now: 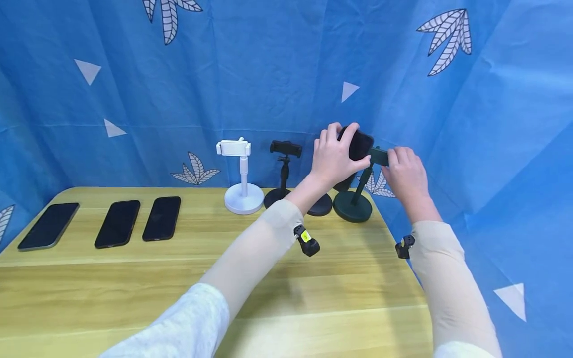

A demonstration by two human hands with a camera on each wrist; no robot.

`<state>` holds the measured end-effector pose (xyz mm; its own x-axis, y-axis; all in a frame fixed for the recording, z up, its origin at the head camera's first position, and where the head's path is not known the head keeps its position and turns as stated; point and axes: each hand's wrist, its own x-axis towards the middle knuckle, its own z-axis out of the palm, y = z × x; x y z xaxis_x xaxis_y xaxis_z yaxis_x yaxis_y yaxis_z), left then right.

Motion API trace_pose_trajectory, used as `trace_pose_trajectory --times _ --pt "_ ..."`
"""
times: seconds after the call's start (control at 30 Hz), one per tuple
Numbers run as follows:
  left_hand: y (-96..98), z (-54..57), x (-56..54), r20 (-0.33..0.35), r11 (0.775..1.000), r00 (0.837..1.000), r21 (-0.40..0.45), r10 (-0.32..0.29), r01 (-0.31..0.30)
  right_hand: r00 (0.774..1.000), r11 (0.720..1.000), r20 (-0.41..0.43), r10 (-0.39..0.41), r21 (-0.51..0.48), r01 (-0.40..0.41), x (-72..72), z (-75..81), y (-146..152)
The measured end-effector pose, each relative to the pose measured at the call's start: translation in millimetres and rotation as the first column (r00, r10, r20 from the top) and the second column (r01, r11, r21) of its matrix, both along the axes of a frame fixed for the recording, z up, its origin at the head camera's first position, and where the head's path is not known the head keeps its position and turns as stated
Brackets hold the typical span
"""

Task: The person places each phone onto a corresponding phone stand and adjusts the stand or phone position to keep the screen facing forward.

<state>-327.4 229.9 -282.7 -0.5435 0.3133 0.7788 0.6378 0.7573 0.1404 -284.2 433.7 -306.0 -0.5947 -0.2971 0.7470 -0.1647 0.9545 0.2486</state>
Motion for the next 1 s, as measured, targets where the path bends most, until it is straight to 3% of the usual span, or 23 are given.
trace_pose_trajectory --times 0.47,0.67,0.8,1.0 --pt "25.1 21.3 5.2 0.178 0.995 0.979 0.011 -0.095 0.094 1.000 1.000 0.020 0.010 0.029 -0.011 1.2 0.9 4.4" --pt "33.9 21.5 3.3 0.186 0.994 0.977 0.019 -0.105 0.104 0.999 1.000 0.042 0.005 0.014 -0.005 -2.1 0.9 3.4" --pt "39.6 20.0 1.5 0.186 0.993 0.975 0.030 -0.118 0.115 0.995 0.999 0.090 -0.039 -0.004 0.039 -2.3 -0.4 1.7" --pt "47.1 19.6 -0.4 0.238 0.978 0.949 0.091 -0.206 0.190 0.990 0.996 0.113 -0.086 -0.021 0.089 0.0 -1.4 3.4"
